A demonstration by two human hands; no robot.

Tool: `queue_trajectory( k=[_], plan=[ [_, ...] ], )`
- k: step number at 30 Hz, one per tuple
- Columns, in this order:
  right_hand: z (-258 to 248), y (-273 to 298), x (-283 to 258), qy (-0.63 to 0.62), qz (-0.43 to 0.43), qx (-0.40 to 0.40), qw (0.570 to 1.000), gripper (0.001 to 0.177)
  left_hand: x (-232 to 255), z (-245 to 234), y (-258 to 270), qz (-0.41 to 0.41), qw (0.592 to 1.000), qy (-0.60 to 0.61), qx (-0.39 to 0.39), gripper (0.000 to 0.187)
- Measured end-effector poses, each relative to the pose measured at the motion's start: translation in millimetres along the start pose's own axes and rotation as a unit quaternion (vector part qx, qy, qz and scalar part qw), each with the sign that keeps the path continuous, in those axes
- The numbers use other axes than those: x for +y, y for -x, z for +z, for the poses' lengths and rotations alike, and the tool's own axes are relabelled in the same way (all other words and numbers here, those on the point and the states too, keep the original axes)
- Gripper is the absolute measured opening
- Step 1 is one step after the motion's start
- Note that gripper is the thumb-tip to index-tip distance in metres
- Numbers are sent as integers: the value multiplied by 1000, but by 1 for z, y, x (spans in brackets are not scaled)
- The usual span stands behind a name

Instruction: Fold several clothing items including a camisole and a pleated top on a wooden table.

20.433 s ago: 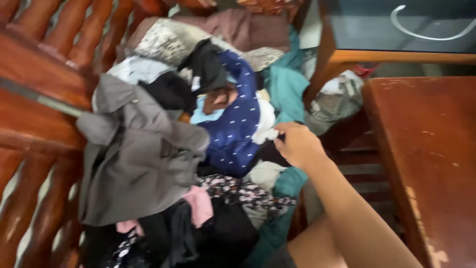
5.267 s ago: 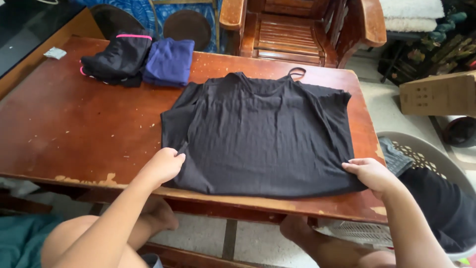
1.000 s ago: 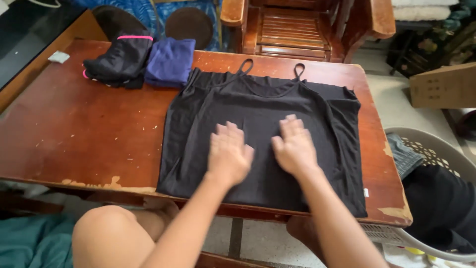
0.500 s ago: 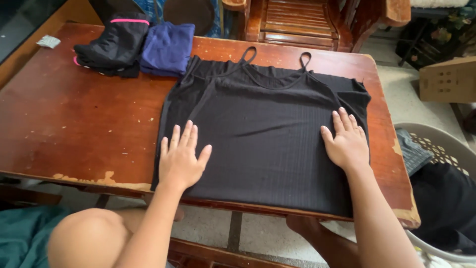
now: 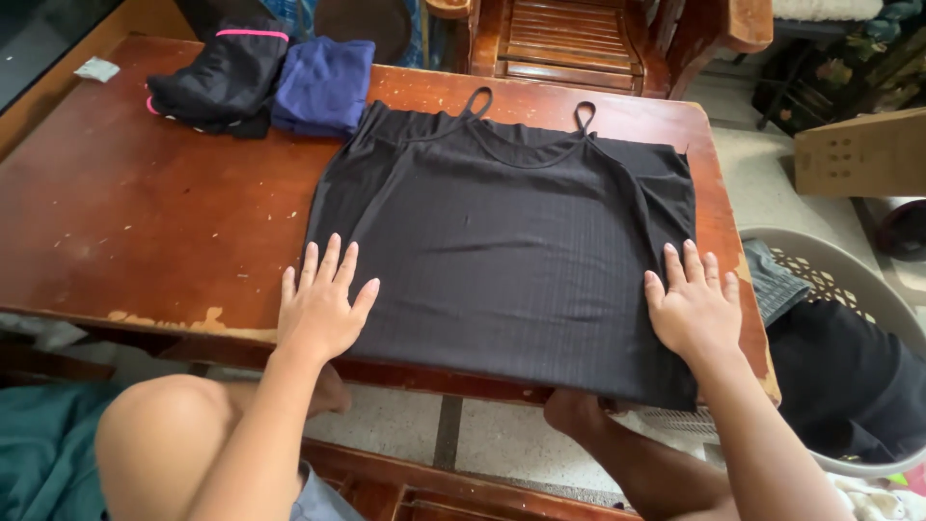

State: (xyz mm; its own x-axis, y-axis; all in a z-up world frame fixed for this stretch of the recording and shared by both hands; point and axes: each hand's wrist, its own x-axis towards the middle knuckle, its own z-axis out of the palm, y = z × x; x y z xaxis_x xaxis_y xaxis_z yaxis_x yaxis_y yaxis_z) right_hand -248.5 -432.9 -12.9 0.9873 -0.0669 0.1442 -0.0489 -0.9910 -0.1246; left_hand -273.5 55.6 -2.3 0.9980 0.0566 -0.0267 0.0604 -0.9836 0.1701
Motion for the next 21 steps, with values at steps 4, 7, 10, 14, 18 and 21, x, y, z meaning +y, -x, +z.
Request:
queue_trajectory(
  k=[4, 7, 10, 14, 18, 21],
  plan=[
    [-22, 28, -12, 184, -6, 20, 983, 65, -6, -14, 26, 24, 999, -2, -43, 72],
    [-53, 59, -29, 165, -83, 61, 981, 66, -1, -54, 51, 59, 990, -23, -125, 76],
    [-68, 94, -43, -15, -161, 4, 987, 67, -4, -70, 68, 110, 975, -66, -183, 85],
    [-58, 127, -49, 92, -272, -17, 958, 106, -33, -37, 59, 212, 971, -83, -72, 80],
    [-61, 134, -51, 185, -182, -56, 964, 95, -55, -15, 52, 266, 963, -41, -7, 71],
    [-53, 133, -39, 226, -191, -86, 951, 80, -67, -8, 46, 279, 960, -12, 1, 64]
  ],
)
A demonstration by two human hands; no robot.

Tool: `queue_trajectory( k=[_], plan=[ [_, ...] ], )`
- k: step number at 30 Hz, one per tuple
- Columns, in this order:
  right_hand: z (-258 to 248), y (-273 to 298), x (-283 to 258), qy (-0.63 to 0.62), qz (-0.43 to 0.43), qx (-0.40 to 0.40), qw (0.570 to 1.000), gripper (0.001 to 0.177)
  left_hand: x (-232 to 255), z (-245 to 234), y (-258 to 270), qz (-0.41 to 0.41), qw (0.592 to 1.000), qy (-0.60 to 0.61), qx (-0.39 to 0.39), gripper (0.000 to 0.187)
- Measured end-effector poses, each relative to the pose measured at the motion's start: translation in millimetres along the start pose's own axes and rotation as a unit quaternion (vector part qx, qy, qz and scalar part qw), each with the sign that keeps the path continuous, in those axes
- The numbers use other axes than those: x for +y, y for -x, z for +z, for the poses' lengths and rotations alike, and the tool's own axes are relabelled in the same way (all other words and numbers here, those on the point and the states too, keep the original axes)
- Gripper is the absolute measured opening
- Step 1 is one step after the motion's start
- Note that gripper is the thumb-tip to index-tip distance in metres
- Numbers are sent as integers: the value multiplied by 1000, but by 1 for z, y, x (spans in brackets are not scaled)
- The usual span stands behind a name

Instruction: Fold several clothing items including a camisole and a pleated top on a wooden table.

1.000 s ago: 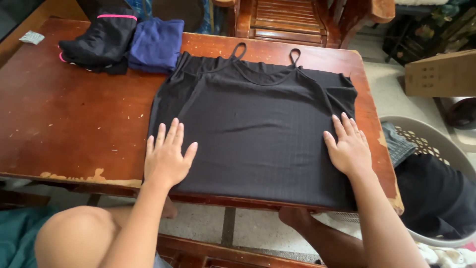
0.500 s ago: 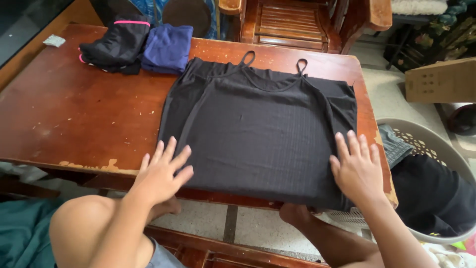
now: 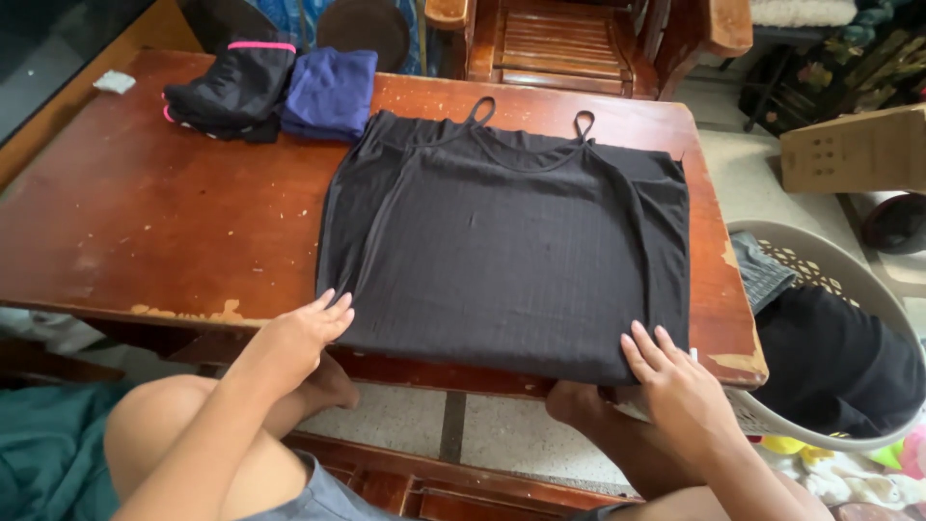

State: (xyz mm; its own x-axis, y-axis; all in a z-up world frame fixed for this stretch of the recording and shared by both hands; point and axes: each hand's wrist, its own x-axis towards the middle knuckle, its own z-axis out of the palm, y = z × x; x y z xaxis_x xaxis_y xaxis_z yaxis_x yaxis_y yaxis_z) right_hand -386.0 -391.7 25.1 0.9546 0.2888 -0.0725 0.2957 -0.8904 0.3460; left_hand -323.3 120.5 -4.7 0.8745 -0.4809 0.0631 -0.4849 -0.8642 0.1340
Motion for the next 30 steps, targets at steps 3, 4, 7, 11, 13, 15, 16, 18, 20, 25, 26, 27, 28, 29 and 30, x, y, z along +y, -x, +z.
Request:
queue_trajectory(
  k=[3, 4, 7, 11, 13, 15, 16, 18, 20, 25, 26, 27, 28, 29, 30],
  plan=[
    [16, 7, 10, -40, -25, -48, 998, 79, -7, 2, 6, 11, 997, 54, 46, 56],
    [17, 10, 11, -79, -34, 37, 996, 69, -4, -2, 9, -19, 994, 92, 59, 51],
    [-8, 19, 15, -223, 48, 93, 969, 50, 6, -33, 8, -88, 979, 163, 90, 42],
    [-27, 31, 27, -334, 93, 188, 919, 39, 27, -84, 9, -133, 938, 266, 180, 29],
    [-34, 24, 35, -378, 133, 189, 897, 35, 24, -87, -1, -121, 917, 319, 208, 25],
    [-33, 12, 49, -419, 174, 190, 871, 30, 15, -79, -20, -108, 892, 371, 236, 21],
    [-29, 3, 59, -496, 168, 204, 827, 28, 6, -69, -33, -132, 867, 405, 260, 17],
    [-21, -24, 81, -568, 161, 217, 777, 26, -8, -59, -66, -157, 839, 437, 284, 16],
    [-12, -61, 104, -545, 138, 275, 780, 16, -18, -58, -107, -168, 845, 344, 373, 21],
    [-12, -160, 135, -640, 214, 245, 696, 14, -62, -47, -222, -240, 865, 244, 367, 31],
    [-11, -181, 139, -691, 221, 245, 643, 17, -72, -42, -243, -256, 874, 221, 349, 33],
    [-5, -197, 143, -692, 220, 245, 643, 17, -77, -39, -257, -257, 874, 220, 349, 33],
    [1, -213, 147, -665, 245, 240, 663, 22, -81, -35, -270, -279, 882, 203, 320, 35],
    [7, -228, 150, -637, 271, 233, 683, 27, -85, -31, -284, -301, 890, 187, 289, 37],
    [12, -240, 151, -638, 271, 233, 683, 27, -86, -29, -292, -301, 890, 187, 288, 37]
  ],
)
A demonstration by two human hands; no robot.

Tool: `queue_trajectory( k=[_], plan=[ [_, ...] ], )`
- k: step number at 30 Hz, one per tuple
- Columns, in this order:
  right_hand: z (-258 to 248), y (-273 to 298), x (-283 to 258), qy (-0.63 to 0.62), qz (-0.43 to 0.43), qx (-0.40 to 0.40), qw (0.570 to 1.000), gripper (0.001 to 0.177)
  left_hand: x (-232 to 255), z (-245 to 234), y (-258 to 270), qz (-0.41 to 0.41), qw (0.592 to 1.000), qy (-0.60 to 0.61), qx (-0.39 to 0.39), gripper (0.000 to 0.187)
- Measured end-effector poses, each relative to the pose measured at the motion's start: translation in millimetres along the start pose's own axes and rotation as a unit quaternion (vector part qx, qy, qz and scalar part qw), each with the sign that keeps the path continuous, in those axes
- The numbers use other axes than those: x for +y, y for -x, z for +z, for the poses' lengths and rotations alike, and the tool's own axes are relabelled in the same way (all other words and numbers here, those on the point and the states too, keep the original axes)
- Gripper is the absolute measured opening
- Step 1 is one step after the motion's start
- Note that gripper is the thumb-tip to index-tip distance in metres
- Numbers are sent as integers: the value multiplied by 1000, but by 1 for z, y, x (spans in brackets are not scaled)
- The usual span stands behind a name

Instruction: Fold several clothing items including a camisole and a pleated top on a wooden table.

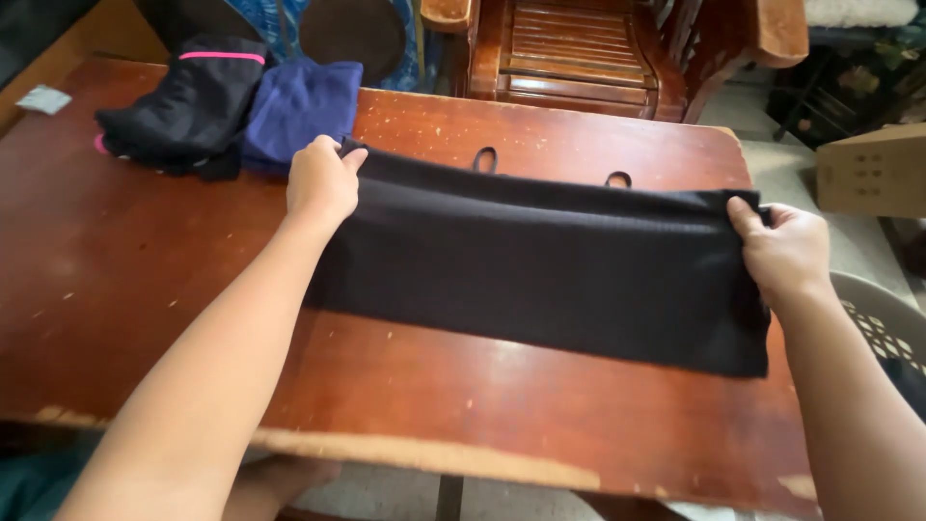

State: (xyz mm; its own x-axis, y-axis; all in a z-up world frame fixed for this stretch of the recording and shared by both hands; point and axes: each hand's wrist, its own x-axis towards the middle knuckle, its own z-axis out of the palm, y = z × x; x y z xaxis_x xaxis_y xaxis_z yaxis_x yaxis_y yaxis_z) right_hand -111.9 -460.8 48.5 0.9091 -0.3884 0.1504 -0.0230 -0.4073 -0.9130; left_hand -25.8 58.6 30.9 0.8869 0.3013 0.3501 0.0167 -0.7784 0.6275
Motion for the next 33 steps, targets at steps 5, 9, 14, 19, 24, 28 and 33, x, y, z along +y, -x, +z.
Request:
queue_trajectory(
  k=[5, 9, 14, 19, 24, 28, 33],
  plan=[
    [18, -39, 55, 183, 38, 11, 982, 38, 6, 22, -5, -48, 995, -71, -53, 37],
    [26, -35, 61, 278, -25, -4, 960, 38, -2, 32, -6, -20, 997, -63, -46, 35],
    [54, -4, 17, 381, -336, 140, 850, 36, -1, 48, -14, 84, 996, 27, 2, 70],
    [142, 49, -41, 315, -383, -22, 868, 41, 63, 92, 22, 188, 979, 70, 32, 89],
    [202, 65, -30, 309, -317, -140, 886, 54, 107, 93, 60, 252, 963, 95, 17, 61],
    [204, 67, -37, 364, -272, -179, 873, 57, 62, 74, 39, 183, 980, 7, -73, 21],
    [206, 73, -38, 379, -266, -179, 868, 59, 35, 32, 26, 166, 985, 52, 4, 15]
  ],
)
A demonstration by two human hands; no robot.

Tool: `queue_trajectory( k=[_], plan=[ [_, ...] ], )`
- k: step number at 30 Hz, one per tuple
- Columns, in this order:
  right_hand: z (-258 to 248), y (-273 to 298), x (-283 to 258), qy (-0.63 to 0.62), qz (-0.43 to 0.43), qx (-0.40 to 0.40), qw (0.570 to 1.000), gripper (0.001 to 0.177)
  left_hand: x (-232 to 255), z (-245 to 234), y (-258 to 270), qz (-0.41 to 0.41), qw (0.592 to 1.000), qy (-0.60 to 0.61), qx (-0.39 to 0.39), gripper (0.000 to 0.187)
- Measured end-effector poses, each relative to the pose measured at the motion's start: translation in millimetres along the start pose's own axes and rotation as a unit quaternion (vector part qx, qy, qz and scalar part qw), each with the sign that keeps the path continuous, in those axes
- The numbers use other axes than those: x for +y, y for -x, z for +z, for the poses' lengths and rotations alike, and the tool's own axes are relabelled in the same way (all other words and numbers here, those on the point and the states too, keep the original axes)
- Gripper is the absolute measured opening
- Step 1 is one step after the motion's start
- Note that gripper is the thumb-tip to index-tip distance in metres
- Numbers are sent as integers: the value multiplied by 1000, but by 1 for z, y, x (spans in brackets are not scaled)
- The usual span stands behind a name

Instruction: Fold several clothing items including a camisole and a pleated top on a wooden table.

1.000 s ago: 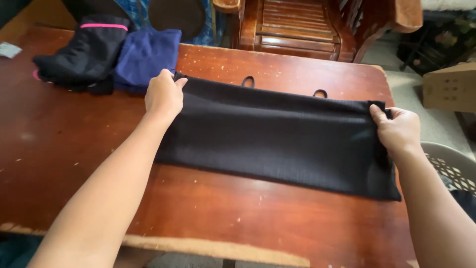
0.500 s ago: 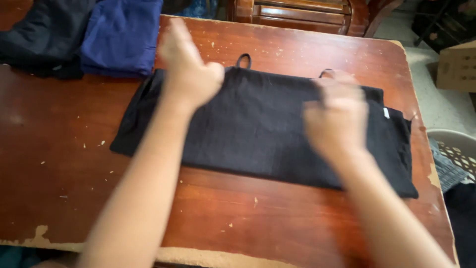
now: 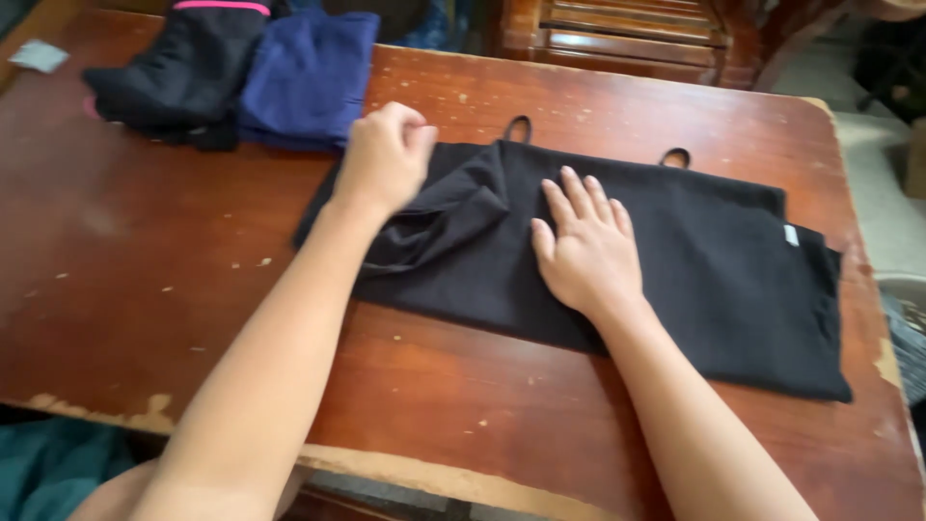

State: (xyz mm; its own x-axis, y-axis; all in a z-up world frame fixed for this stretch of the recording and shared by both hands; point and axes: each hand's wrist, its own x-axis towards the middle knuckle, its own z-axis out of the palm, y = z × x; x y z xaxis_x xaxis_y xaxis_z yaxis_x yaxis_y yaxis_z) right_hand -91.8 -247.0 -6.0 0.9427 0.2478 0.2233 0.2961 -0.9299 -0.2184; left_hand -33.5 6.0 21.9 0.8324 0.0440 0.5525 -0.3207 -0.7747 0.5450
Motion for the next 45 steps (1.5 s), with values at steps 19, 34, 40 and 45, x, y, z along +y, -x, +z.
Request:
queue_trajectory(
  k=[19, 34, 40, 45],
  plan=[
    [4, -5, 1, 32, 20, -17, 999, 61, -51, -19, -13, -48, 961, -252, -100, 36],
    [-28, 16, 80, 51, 144, -26, 988, 63, 65, 73, 53, 95, 961, -162, -201, 65],
    [-44, 57, 162, 70, 195, -4, 978, 70, -13, 12, 48, 18, 950, -203, -236, 74],
    [-49, 81, 169, 54, 224, 4, 973, 73, -42, -8, 52, 0, 951, -195, -238, 80]
  ],
)
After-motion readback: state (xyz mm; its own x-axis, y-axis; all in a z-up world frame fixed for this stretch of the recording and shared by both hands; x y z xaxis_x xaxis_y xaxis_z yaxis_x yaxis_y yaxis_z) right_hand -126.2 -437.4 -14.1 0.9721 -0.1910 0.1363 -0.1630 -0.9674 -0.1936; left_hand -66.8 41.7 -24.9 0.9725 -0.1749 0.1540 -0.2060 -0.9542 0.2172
